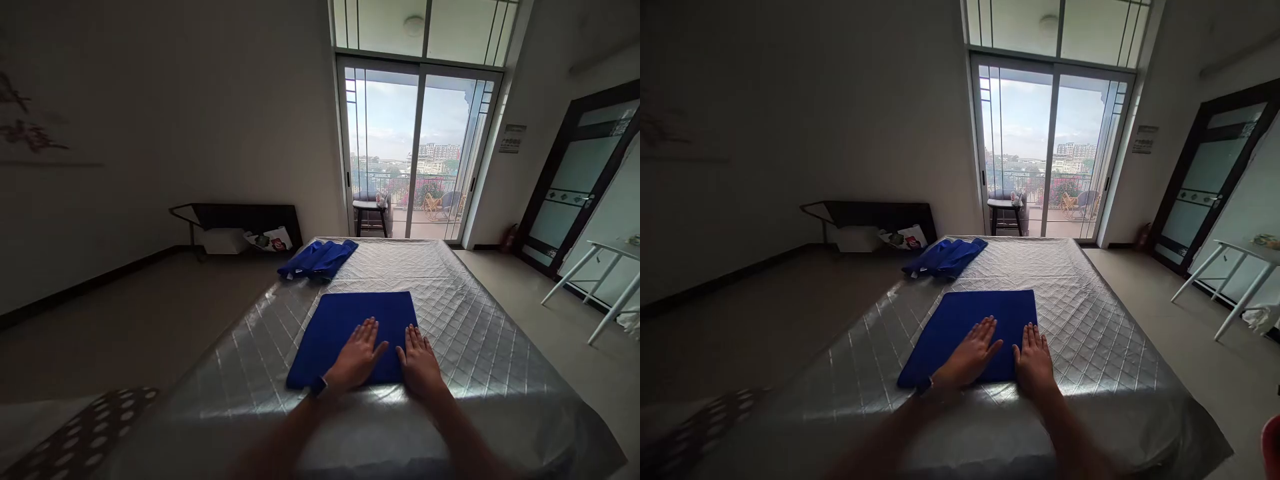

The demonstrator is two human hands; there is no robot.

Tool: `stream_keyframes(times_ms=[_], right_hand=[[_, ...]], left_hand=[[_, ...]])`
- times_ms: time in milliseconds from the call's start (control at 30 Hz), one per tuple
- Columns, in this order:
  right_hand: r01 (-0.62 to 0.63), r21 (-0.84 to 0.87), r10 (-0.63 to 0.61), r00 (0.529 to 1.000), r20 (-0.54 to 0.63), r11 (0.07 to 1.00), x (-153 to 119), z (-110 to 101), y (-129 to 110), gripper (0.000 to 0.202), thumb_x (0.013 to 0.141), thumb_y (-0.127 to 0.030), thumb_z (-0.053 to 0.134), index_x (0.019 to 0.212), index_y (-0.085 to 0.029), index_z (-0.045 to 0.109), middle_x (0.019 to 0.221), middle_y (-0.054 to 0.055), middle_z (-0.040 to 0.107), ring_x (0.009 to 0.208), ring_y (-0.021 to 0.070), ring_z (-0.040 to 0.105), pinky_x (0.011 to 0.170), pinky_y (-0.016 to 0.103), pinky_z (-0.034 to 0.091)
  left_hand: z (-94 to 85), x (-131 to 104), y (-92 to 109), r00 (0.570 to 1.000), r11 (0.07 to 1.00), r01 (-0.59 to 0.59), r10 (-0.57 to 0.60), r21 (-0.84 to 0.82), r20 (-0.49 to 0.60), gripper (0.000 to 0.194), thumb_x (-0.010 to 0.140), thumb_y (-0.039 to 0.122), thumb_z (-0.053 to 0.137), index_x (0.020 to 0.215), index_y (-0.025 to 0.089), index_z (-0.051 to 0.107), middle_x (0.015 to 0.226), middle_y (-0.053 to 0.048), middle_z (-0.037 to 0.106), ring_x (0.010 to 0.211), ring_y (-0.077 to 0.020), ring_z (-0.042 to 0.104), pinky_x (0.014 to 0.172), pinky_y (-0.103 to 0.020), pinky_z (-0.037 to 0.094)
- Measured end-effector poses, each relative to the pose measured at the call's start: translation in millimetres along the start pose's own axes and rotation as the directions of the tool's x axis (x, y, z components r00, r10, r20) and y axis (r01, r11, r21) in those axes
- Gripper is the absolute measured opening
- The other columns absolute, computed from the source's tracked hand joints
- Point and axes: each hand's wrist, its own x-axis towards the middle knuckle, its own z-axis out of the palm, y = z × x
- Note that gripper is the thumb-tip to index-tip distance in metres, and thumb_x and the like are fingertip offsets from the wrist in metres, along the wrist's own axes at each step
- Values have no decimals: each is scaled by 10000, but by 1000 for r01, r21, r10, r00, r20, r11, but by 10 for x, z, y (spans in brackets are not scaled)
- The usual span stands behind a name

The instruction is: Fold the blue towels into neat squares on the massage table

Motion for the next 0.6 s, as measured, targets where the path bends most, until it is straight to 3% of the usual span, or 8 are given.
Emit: stream_keyframes(times_ms=[100,200,300,467,600], right_hand=[[60,-44,-60,998,-1,997,5,37,35,605,1026,-300,232,1580,-57,241,1645,157,222,1551,223,105,1246,419,113],[88,-57,-88,996,-4,995,7,39,41,600,1021,-284,219,1578,-65,257,1640,151,234,1550,221,110,1243,423,132],[64,-29,-65,998,-18,998,0,12,14,621,1024,-312,216,1573,-21,228,1633,171,227,1549,222,115,1243,427,142],[21,6,-21,1000,-2,1000,-7,-13,-11,639,1036,-367,207,1579,-31,202,1647,155,186,1549,216,118,1249,422,117],[9,-9,-8,1000,22,1000,6,-6,13,637,1037,-384,209,1587,-63,199,1656,127,168,1550,208,107,1248,418,118]], left_hand=[[87,77,421,984,982,-180,181,-56,-2,663,1053,512,158,1564,125,326,1629,-126,310,1531,-233,217,1252,-451,212],[85,76,492,983,981,-169,174,-91,54,664,1053,507,134,1574,129,299,1633,-123,292,1533,-226,209,1249,-449,206],[5,-46,243,992,994,-51,61,-93,107,709,1039,557,131,1573,122,301,1646,-114,252,1539,-226,186,1250,-432,194],[-83,-462,-494,971,979,204,-202,-5,132,798,1008,629,168,1567,74,298,1652,-144,209,1541,-283,161,1247,-478,190],[-29,-752,-900,961,963,263,-267,58,79,836,994,658,157,1572,67,275,1641,-160,223,1533,-313,186,1228,-511,229]])
